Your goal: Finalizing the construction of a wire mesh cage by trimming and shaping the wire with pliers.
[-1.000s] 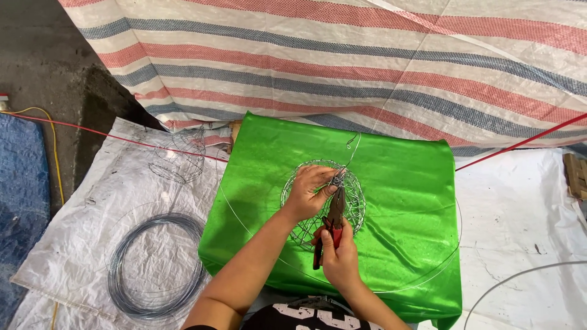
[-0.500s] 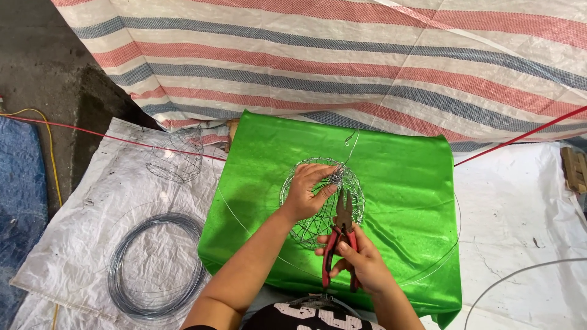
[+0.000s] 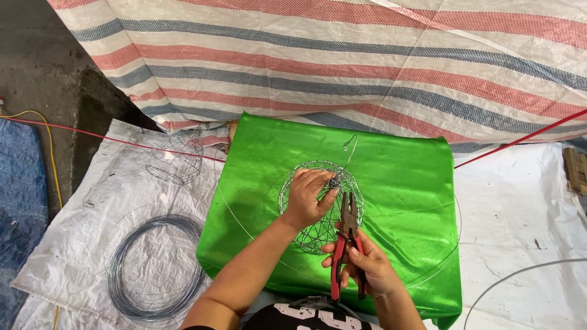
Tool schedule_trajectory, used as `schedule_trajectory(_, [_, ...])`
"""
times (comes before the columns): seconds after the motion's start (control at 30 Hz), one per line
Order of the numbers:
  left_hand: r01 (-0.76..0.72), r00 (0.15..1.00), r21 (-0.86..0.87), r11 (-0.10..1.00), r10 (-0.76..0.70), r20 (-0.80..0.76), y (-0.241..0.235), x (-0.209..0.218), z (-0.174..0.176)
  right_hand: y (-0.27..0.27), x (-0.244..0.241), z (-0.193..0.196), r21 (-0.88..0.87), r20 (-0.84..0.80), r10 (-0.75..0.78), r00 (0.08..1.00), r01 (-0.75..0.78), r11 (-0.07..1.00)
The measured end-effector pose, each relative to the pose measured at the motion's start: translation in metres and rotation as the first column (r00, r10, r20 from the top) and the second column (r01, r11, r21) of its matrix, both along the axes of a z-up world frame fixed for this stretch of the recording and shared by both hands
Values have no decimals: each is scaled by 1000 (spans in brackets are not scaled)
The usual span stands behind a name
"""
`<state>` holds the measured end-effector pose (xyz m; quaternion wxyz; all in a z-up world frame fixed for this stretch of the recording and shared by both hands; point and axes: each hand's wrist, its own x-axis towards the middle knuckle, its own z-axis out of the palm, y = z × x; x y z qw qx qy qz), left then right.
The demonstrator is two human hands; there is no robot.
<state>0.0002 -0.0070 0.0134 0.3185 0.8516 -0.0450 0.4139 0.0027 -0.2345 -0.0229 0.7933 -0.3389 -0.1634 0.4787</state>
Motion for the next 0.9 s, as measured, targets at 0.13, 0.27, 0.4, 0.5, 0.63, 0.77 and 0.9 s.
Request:
schedule_trajectory(0.13, [43,998,-46,998,-41,40,1,3,0,-4,2,1,-5,5,-3,1000,3,1000])
schedule_trajectory(0.27, [23,999,-7,1000,-23,-44,1,3,0,-5,-1,0,-11,8,-14,1000,14,1000])
schedule_trajectory(0.4, [34,993,-58,998,-41,-112,2,1,0,-5,-4,3,-28,14,-53,999,53,998])
schedule_trajectory(0.5, [59,990,-103,993,-72,-124,5,-1,13,-7,-5,5,-28,12,-80,997,80,996])
schedule_trajectory(0.63, [85,987,-147,985,-103,-122,5,-3,32,-10,-3,5,-56,44,-113,993,115,992])
schedule_trajectory(0.77, [138,985,-223,965,-158,-71,6,0,61,-13,-3,3,-34,36,-119,992,120,992])
schedule_trajectory(0.9, [186,983,-156,970,-183,29,7,9,100,-16,-6,4,-33,50,-129,990,131,991])
